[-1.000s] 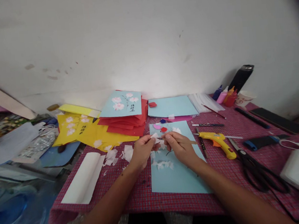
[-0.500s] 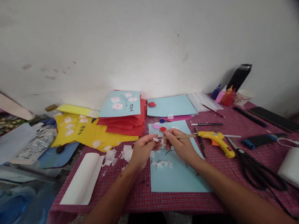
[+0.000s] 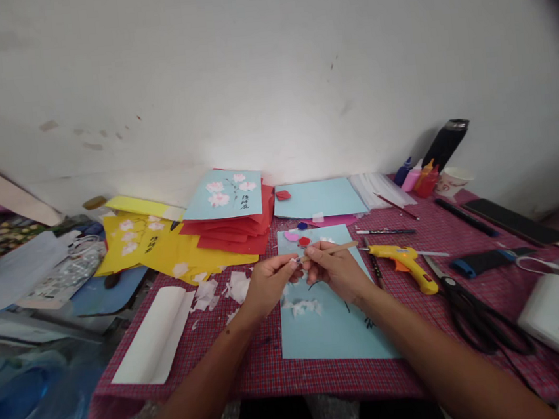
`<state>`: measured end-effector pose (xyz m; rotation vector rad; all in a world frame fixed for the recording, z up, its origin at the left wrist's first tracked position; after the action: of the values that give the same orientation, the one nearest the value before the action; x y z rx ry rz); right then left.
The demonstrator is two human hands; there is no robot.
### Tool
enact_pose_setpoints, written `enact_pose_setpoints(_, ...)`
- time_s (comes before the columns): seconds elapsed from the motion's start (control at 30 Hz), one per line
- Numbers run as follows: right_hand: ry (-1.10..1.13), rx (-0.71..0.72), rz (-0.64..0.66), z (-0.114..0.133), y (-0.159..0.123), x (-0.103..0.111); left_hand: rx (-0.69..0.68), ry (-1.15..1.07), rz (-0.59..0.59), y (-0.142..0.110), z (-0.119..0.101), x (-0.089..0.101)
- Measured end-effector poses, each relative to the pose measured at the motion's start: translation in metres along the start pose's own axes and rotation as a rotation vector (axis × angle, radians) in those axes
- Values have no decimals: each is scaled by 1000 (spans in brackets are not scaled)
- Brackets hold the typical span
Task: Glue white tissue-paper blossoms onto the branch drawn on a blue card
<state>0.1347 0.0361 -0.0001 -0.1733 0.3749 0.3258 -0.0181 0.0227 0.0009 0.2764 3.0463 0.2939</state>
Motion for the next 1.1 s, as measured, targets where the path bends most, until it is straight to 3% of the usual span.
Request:
enact_pose_setpoints(0.1,-1,19,22,2,-1,0,32,-74,-14,1,4,0)
enact_pose_setpoints(0.3,-211,162,-101,9,-3,2,6,-28,57,-2,-1,-3)
enact_pose_setpoints(0.47,-116,170,-100,5,-4,1,-112,151,165,-6,-15,-7)
enact_pose_setpoints(0.63,3,75,-22,6,-6,-5,-198,302,114,-5,-28,-3)
enact_pose_setpoints(0.8,94,91,56,16,-11,-8,-88,280,143,-1,-43,-2)
enact_pose_setpoints(0.93,-49,186,-26,19,-12,-4,-32,278,234,-2,-54,-10)
enact_pose_setpoints(1.1,-20,184,-58,15,-11,-3,-200,570,217,-4,-62,-15)
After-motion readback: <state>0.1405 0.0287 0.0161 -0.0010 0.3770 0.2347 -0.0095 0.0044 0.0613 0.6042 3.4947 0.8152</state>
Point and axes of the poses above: each hand's wrist, its own y-axis towards the middle knuckle, its own x-axis out of the back of the hand, z = x × y, the point moved 4 cm from there along y, towards the middle knuckle, and after that the axes turned 7 degrees about -x, right-handed, at the moved point
